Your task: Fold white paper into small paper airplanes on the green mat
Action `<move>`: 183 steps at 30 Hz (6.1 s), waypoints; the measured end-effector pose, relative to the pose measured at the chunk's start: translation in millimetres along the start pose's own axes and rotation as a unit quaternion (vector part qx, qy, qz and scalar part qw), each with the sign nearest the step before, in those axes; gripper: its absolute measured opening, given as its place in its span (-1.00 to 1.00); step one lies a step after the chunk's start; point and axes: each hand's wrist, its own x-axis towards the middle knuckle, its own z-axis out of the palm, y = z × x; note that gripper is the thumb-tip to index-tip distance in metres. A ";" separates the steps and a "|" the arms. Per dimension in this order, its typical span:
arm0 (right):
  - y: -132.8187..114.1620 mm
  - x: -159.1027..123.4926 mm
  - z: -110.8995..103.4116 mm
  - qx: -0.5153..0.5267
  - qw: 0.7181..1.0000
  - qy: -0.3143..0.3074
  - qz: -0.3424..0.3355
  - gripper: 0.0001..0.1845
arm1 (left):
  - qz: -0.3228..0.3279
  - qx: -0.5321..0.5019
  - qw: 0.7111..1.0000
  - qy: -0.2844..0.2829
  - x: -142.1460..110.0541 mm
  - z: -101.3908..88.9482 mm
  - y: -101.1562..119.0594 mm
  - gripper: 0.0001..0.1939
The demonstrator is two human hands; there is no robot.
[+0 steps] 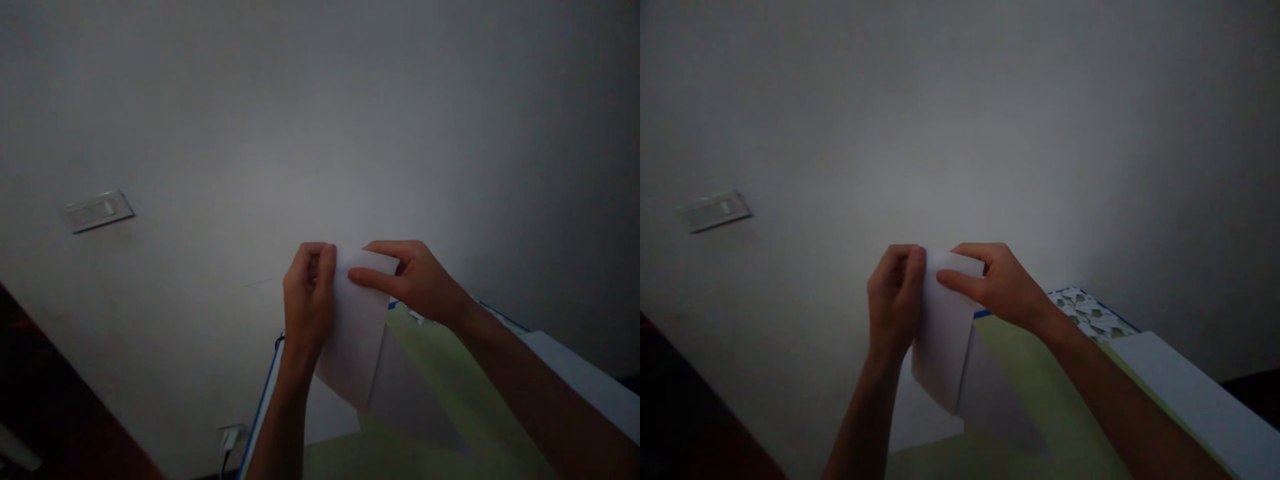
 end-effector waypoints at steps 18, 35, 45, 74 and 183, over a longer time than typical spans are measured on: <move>12.7 2.5 -6.2 -0.275 0.913 0.071 -0.292 -0.82 | 0.102 -0.120 0.987 -0.039 7.1 -17.0 -13.0 -0.88; 15.5 0.5 -4.0 -0.302 0.896 0.101 -0.310 -0.83 | 0.137 -0.091 0.986 -0.023 7.3 -16.9 -11.6 -0.90; -1.2 -4.6 -6.6 -0.143 0.986 0.018 -0.084 -0.76 | 0.049 -0.049 0.996 -0.057 -0.2 -5.6 -7.0 -0.92; -5.3 1.6 -19.5 -0.101 0.990 0.058 -0.074 -0.83 | -0.032 -0.054 0.991 -0.118 -1.9 -0.7 3.3 -0.90; 21.7 4.0 -32.6 0.010 0.998 0.000 0.066 -0.31 | -0.264 -0.238 0.919 -0.168 7.5 -7.7 -33.9 -0.43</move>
